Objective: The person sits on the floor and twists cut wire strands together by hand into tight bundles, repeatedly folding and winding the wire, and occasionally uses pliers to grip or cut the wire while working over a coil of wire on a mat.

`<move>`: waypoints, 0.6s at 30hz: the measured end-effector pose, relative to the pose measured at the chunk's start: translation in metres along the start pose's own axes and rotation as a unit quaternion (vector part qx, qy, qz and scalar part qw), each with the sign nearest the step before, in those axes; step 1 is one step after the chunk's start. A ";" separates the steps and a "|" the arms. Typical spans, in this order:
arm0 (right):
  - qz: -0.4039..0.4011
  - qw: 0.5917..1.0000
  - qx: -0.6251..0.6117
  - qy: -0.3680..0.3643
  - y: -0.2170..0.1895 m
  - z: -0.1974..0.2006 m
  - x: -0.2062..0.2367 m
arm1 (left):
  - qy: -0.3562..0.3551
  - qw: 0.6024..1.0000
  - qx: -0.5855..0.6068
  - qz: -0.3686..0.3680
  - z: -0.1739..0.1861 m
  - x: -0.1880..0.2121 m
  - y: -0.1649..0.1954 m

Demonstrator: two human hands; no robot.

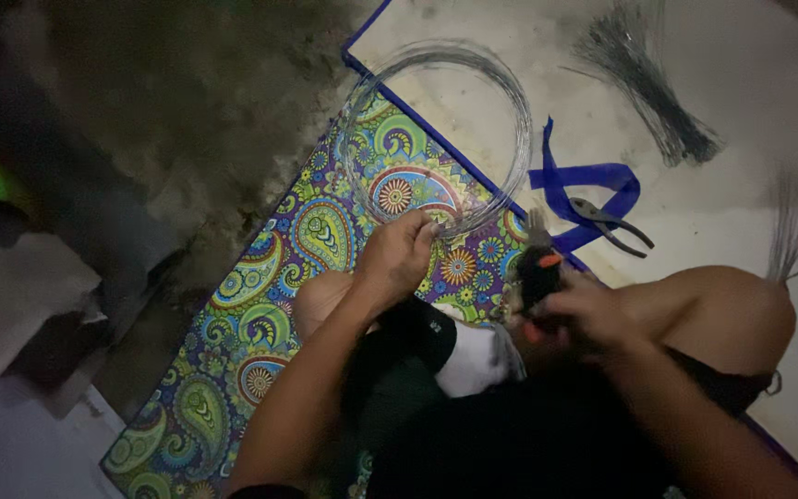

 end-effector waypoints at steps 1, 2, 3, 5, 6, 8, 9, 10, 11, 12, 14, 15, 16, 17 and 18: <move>0.014 0.995 -0.091 -0.031 0.009 -0.020 -0.002 | 0.000 1.000 0.000 -0.001 -0.001 0.002 0.001; -0.014 0.995 -0.095 -0.030 0.018 -0.030 -0.005 | -0.001 1.000 0.001 -0.004 -0.002 0.003 0.001; -0.042 0.994 -0.098 -0.029 0.024 -0.039 -0.010 | -0.002 1.000 0.001 -0.007 -0.002 0.004 0.001; -0.062 0.988 -0.127 -0.056 0.025 -0.052 -0.015 | 0.008 0.999 -0.010 -0.037 -0.001 0.008 0.004; -0.055 0.983 -0.152 -0.085 0.022 -0.059 -0.018 | 0.013 0.998 -0.015 -0.053 0.000 0.010 0.005; -0.042 0.979 -0.169 -0.110 0.018 -0.067 -0.023 | 0.010 0.998 -0.011 -0.061 0.000 0.011 0.005; -0.035 0.981 -0.160 -0.106 0.016 -0.066 -0.025 | 0.008 0.998 -0.009 -0.065 -0.001 0.011 0.005; -0.030 0.983 -0.151 -0.103 0.016 -0.066 -0.027 | 0.005 0.999 -0.016 -0.049 -0.001 0.011 0.002; -0.040 0.987 -0.132 -0.084 0.018 -0.062 -0.029 | 0.003 0.999 -0.024 -0.033 -0.001 0.011 -0.001; -0.048 0.990 -0.114 -0.066 0.021 -0.059 -0.030 | 0.001 0.999 -0.033 -0.017 -0.001 0.012 -0.003; -0.052 0.992 -0.099 -0.053 0.024 -0.055 -0.031 | 0.010 0.999 -0.036 -0.030 0.001 0.012 -0.002; -0.047 0.992 -0.102 -0.058 0.023 -0.055 -0.031 | 0.014 0.999 -0.037 -0.036 0.002 0.013 -0.001; -0.042 0.992 -0.106 -0.062 0.023 -0.054 -0.030 | 0.013 0.999 -0.034 -0.032 0.002 0.013 -0.002; -0.047 0.993 -0.094 -0.049 0.025 -0.053 -0.030 | 0.012 0.999 -0.031 -0.028 0.002 0.014 -0.003; -0.052 0.995 -0.083 -0.036 0.027 -0.052 -0.030 | 0.011 0.999 -0.028 -0.023 0.002 0.014 -0.004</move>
Point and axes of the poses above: each hand's wrist, its own x-axis away from the middle knuckle, its own z-axis out of the back of the hand, y = z × x, the point moved 7 cm from there along -x, towards the middle knuckle, and after that the axes turned 8 degrees about x, right-handed, at the moved point
